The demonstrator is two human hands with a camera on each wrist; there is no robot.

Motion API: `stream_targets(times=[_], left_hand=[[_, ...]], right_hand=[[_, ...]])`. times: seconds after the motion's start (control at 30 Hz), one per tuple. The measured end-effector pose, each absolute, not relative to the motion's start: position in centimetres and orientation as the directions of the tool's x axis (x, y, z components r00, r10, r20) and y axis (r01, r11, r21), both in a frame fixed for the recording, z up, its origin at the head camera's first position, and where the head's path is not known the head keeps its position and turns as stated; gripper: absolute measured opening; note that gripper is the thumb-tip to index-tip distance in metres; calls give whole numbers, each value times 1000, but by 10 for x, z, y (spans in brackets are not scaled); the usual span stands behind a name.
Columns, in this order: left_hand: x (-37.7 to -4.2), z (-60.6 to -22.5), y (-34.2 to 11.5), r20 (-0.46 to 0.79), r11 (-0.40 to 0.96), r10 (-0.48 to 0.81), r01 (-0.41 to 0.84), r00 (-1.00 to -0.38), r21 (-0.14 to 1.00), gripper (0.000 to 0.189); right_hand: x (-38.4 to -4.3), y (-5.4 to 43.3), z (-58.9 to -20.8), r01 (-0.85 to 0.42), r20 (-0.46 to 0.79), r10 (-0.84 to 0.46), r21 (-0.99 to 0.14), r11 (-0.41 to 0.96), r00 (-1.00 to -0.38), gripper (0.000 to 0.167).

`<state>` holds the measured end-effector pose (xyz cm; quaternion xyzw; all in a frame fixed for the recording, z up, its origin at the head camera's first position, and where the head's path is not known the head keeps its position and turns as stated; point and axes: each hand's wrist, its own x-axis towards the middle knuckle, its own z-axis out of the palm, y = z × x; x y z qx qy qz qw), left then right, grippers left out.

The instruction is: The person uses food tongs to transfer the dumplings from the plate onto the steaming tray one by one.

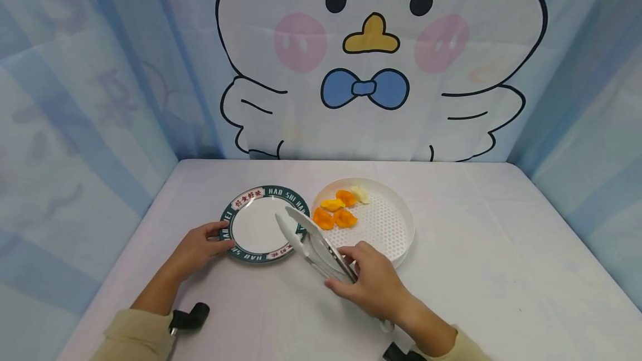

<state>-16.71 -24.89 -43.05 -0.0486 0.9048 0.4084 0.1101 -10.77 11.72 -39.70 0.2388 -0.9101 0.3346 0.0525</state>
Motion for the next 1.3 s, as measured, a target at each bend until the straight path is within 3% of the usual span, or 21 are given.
stream_targets(times=[0.43, 0.77, 1.3], left_hand=[[-167, -433, -249, -232, 664, 5, -170, -973, 728, 72], [-168, -434, -249, -230, 658, -3, -175, -973, 732, 74], [-168, -433, -250, -236, 675, -9, -180, -972, 716, 74]], right_hand=[[-104, 87, -411, -472, 263, -394, -569, 673, -880, 49], [-110, 77, -416, -450, 180, -427, -552, 702, -886, 60], [-113, 70, -421, -418, 109, -431, -539, 731, -896, 61]])
